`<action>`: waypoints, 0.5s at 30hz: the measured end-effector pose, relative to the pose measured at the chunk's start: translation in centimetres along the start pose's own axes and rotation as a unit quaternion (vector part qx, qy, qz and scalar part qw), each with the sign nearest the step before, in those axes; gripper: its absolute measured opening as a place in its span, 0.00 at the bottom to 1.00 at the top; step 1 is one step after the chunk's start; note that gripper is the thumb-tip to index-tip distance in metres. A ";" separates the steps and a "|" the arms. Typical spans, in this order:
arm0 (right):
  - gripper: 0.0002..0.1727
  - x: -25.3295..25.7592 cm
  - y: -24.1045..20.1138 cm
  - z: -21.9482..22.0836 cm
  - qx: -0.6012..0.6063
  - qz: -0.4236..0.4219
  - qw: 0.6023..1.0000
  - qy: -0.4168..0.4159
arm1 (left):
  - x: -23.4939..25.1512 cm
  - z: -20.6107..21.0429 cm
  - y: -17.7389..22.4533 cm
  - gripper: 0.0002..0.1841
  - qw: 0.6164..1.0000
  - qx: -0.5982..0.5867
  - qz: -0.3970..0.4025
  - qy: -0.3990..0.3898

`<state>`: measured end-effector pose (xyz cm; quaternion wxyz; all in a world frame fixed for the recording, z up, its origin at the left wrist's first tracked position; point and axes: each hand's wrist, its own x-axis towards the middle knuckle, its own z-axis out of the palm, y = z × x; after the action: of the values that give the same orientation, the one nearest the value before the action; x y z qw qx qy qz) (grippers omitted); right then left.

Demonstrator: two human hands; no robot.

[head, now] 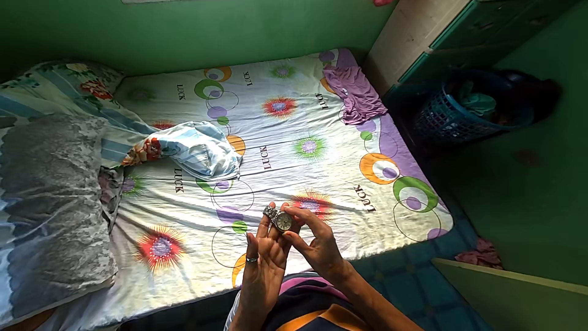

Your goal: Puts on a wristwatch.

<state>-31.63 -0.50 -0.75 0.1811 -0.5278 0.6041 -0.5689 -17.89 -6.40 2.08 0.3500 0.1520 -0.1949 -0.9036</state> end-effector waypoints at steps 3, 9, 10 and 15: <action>0.24 0.0 0.1 -0.1 -0.007 0.001 1.000 -0.004 | 0.0 -0.2 -0.1 0.51 1.000 0.007 -0.002 0.000; 0.24 -0.6 0.0 0.5 -0.029 0.020 0.998 0.051 | 0.3 -0.3 -0.2 0.48 1.000 -0.022 0.013 -0.005; 0.25 -0.6 -0.1 0.4 -0.031 0.027 0.998 0.053 | 0.3 -0.3 -0.1 0.46 0.999 -0.035 0.015 -0.006; 0.27 0.9 -2.0 -1.1 0.072 0.120 0.990 -0.026 | 0.6 0.0 1.2 0.31 0.988 -0.150 0.008 -0.022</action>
<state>-32.01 -0.33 1.71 0.3013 -0.4515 0.6155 -0.5715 -17.65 -7.57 2.58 0.3720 0.0760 -0.0664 -0.9227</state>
